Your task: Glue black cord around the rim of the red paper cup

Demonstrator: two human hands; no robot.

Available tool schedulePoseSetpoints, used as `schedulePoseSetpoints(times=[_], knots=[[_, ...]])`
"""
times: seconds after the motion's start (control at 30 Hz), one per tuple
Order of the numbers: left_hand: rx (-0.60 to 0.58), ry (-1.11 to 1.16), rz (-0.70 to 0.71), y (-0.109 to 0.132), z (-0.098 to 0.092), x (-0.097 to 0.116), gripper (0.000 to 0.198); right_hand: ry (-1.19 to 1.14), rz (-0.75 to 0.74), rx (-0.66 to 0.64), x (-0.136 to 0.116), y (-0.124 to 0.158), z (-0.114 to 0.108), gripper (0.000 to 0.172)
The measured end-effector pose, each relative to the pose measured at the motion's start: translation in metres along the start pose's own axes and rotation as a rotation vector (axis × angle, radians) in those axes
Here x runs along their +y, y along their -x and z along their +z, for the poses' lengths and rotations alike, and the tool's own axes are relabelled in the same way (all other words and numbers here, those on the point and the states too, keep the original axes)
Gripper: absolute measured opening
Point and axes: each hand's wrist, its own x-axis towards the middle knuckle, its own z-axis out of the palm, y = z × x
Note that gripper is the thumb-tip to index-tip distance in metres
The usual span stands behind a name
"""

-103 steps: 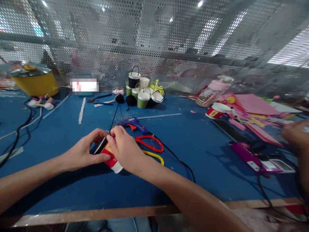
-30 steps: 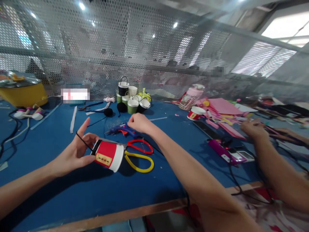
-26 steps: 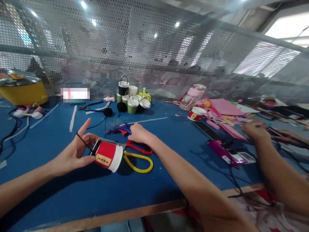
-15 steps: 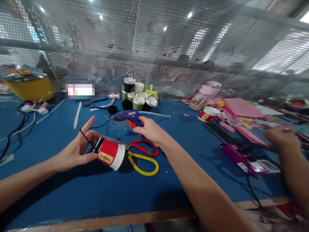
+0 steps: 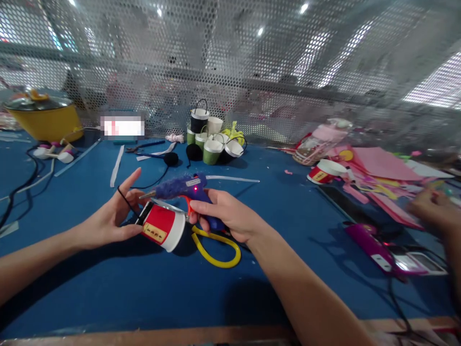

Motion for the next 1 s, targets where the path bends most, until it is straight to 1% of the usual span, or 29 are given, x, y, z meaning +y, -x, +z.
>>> schedulePoseSetpoints(times=[0.1,0.17,0.27,0.33,0.43,0.5,0.63,0.7,0.83,1.0], knots=[[0.002,0.000,0.008,0.000,-0.001,-0.002,0.097,-0.029,0.004,0.051,-0.001,0.001,0.005,0.025],[-0.003,0.011,0.011,-0.001,-0.002,-0.003,0.097,-0.014,-0.001,0.041,-0.003,0.004,0.008,0.024],[0.009,0.010,0.017,-0.002,-0.003,-0.003,0.097,0.081,-0.024,-0.003,-0.005,0.010,0.011,0.023],[0.028,-0.008,0.012,-0.002,-0.003,-0.002,0.096,0.161,-0.065,0.008,-0.005,0.014,0.012,0.022],[0.058,-0.006,-0.032,-0.002,-0.003,0.001,0.096,0.289,-0.119,0.068,-0.006,0.019,0.013,0.020],[0.094,0.006,-0.058,-0.003,-0.002,0.003,0.095,0.377,-0.122,0.113,-0.007,0.021,0.015,0.021],[0.130,0.023,-0.087,-0.004,-0.003,0.004,0.094,0.522,-0.112,0.191,-0.009,0.024,0.021,0.031],[0.141,0.024,-0.097,-0.005,-0.003,0.003,0.094,0.561,-0.111,0.245,-0.010,0.024,0.024,0.032],[0.165,0.011,-0.098,-0.006,-0.003,0.003,0.093,0.627,-0.123,0.329,-0.010,0.025,0.028,0.023],[0.167,0.009,-0.096,-0.005,-0.003,0.003,0.093,0.700,-0.162,0.336,-0.008,0.026,0.032,0.016]])
